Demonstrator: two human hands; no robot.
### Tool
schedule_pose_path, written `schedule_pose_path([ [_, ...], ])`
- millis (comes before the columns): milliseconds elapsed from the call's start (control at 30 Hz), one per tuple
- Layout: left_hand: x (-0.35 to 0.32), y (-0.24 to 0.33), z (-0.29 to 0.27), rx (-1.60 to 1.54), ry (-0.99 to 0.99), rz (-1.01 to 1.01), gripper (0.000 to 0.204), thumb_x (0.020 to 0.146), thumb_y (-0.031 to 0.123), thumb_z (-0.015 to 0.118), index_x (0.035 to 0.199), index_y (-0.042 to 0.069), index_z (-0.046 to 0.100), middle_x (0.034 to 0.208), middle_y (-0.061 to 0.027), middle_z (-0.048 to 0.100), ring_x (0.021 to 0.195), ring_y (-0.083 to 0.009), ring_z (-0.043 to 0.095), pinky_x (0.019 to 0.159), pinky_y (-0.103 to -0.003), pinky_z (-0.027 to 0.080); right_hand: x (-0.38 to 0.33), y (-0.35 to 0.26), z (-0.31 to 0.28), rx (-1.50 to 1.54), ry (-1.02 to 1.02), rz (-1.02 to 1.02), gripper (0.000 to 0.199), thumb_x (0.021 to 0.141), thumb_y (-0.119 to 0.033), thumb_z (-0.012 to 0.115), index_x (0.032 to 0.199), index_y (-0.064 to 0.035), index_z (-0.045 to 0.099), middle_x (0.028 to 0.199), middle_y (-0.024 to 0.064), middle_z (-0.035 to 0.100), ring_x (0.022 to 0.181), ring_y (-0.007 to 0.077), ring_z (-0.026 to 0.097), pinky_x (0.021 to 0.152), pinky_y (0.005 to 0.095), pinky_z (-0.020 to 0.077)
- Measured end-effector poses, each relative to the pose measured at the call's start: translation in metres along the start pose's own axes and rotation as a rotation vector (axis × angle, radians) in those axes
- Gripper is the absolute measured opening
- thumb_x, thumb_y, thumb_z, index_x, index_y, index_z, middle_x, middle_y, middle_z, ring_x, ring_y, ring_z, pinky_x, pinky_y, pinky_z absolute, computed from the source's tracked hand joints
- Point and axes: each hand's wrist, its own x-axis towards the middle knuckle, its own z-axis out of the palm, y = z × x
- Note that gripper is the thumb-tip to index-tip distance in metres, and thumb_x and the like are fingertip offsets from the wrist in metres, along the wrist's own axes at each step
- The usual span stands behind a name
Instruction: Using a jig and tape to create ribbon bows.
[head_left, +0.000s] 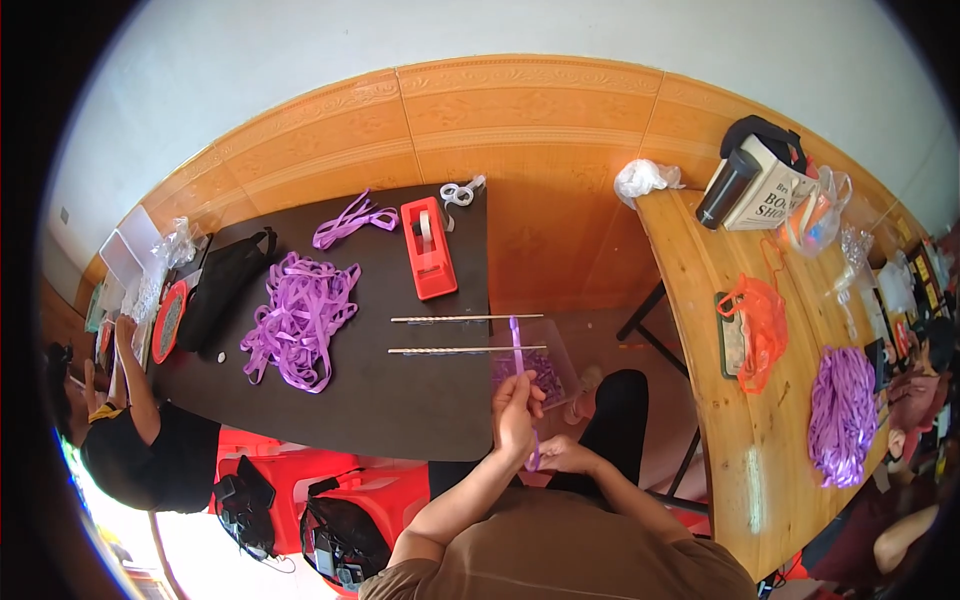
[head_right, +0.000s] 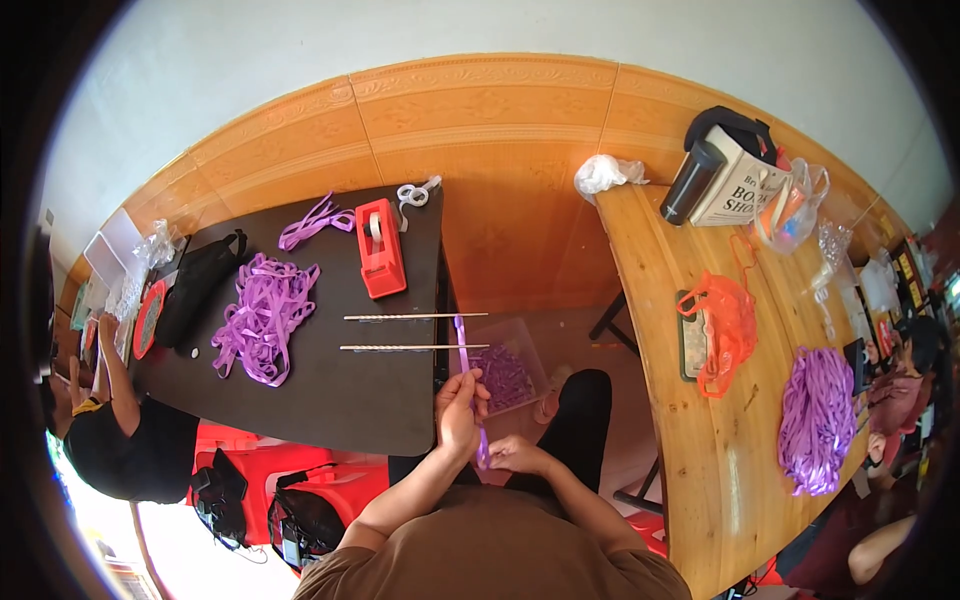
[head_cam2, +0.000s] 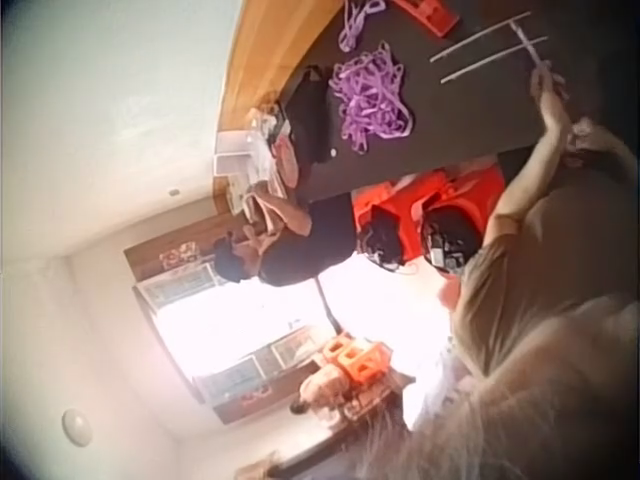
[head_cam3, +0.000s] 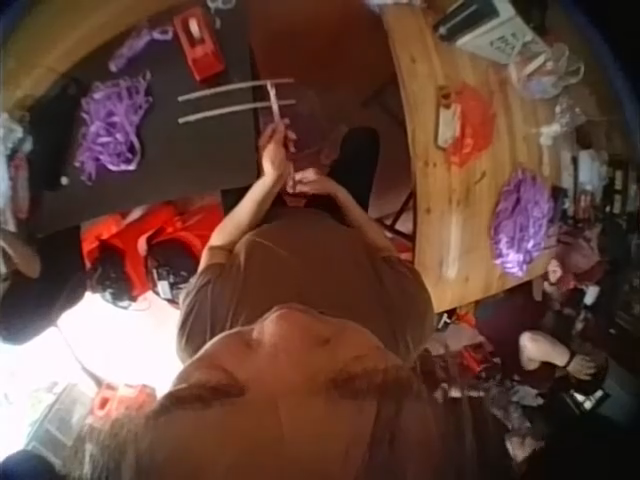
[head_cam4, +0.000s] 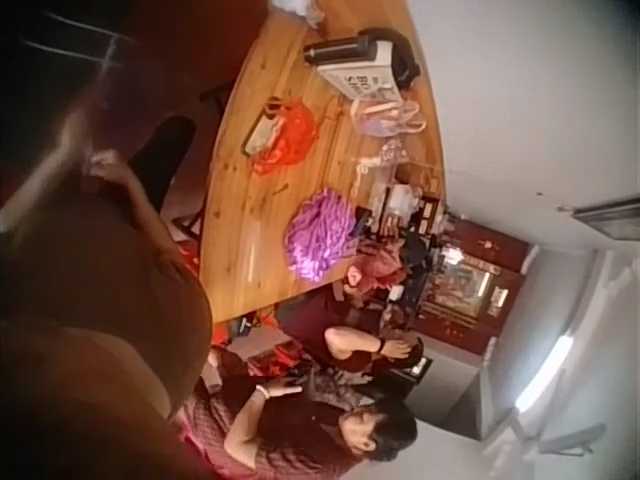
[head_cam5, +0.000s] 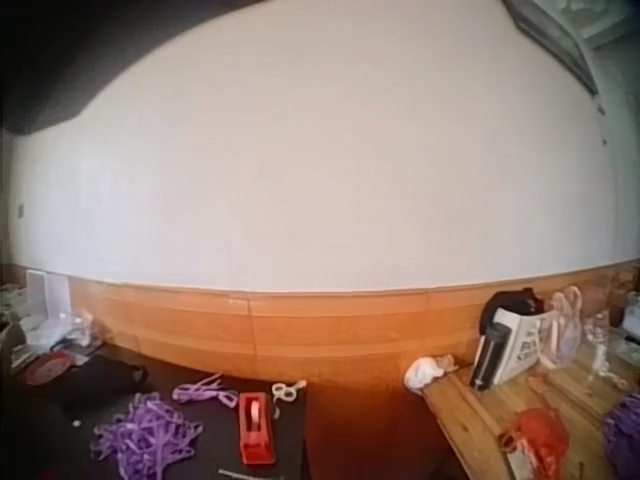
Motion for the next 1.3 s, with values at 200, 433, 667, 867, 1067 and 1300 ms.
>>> schedule_pose_path([
  [200,-0.013,0.001,0.002,-0.062,-0.003,0.015,0.022,0.096,0.021,0.047,0.103,0.002,0.057,0.065,0.0003,0.054,0.048,-0.0049,0.041,0.044,-0.018,0.031,0.013,-0.084,-0.025,-0.730,1.212,-0.622,0.020,0.073,0.002,0.064,0.091,-0.0047,0.065,0.082,0.0082,0.058,0.071,0.0215,0.058,0.060,0.0316,0.0448],
  [433,-0.031,0.004,0.007,-0.026,0.011,0.003,0.021,0.097,0.021,0.043,0.091,0.005,0.057,0.064,0.0006,0.051,0.047,-0.0060,0.040,0.043,-0.019,0.030,0.034,-0.174,-0.031,-1.502,0.783,-1.180,0.041,0.064,-0.013,0.063,0.104,-0.0111,0.064,0.081,0.0050,0.051,0.066,0.0187,0.052,0.054,0.0306,0.0398],
  [667,-0.055,0.014,0.008,-0.082,-0.018,-0.147,0.017,0.096,0.020,0.045,0.095,0.007,0.056,0.066,0.0000,0.054,0.048,-0.0074,0.043,0.042,-0.018,0.029,0.045,-0.182,-0.032,-1.592,0.666,-1.285,0.030,0.063,-0.010,0.068,0.093,-0.0036,0.067,0.079,0.0044,0.050,0.062,0.0165,0.049,0.048,0.0279,0.0355],
  [867,-0.081,0.057,0.010,0.093,-0.292,-0.183,0.022,0.098,0.017,0.043,0.105,0.003,0.058,0.068,-0.0015,0.055,0.051,-0.0068,0.046,0.045,-0.018,0.034,0.044,-0.193,-0.018,-1.502,0.709,-1.271,0.019,0.071,-0.011,0.069,0.087,-0.0022,0.065,0.074,0.0028,0.050,0.058,0.0168,0.048,0.046,0.0282,0.0346],
  [1067,-0.062,0.151,0.028,0.274,-0.401,0.147,0.035,0.096,0.029,0.044,0.111,-0.001,0.056,0.074,-0.0087,0.061,0.050,-0.0102,0.051,0.043,-0.019,0.037,0.049,-0.221,-0.015,-0.935,0.645,-1.046,0.008,0.077,-0.009,0.062,0.083,-0.0038,0.065,0.070,0.0080,0.055,0.055,0.0235,0.053,0.050,0.0349,0.0418],
  [1300,-0.066,0.172,0.033,-0.050,-0.345,0.705,0.021,0.094,0.014,0.048,0.106,-0.001,0.053,0.089,-0.0123,0.061,0.068,-0.0156,0.058,0.058,-0.025,0.045,0.088,-0.267,-0.065,-0.062,0.455,-0.378,0.016,0.077,-0.013,0.073,0.066,-0.0035,0.065,0.055,-0.0032,0.053,0.049,0.0034,0.043,0.045,0.0195,0.0305],
])
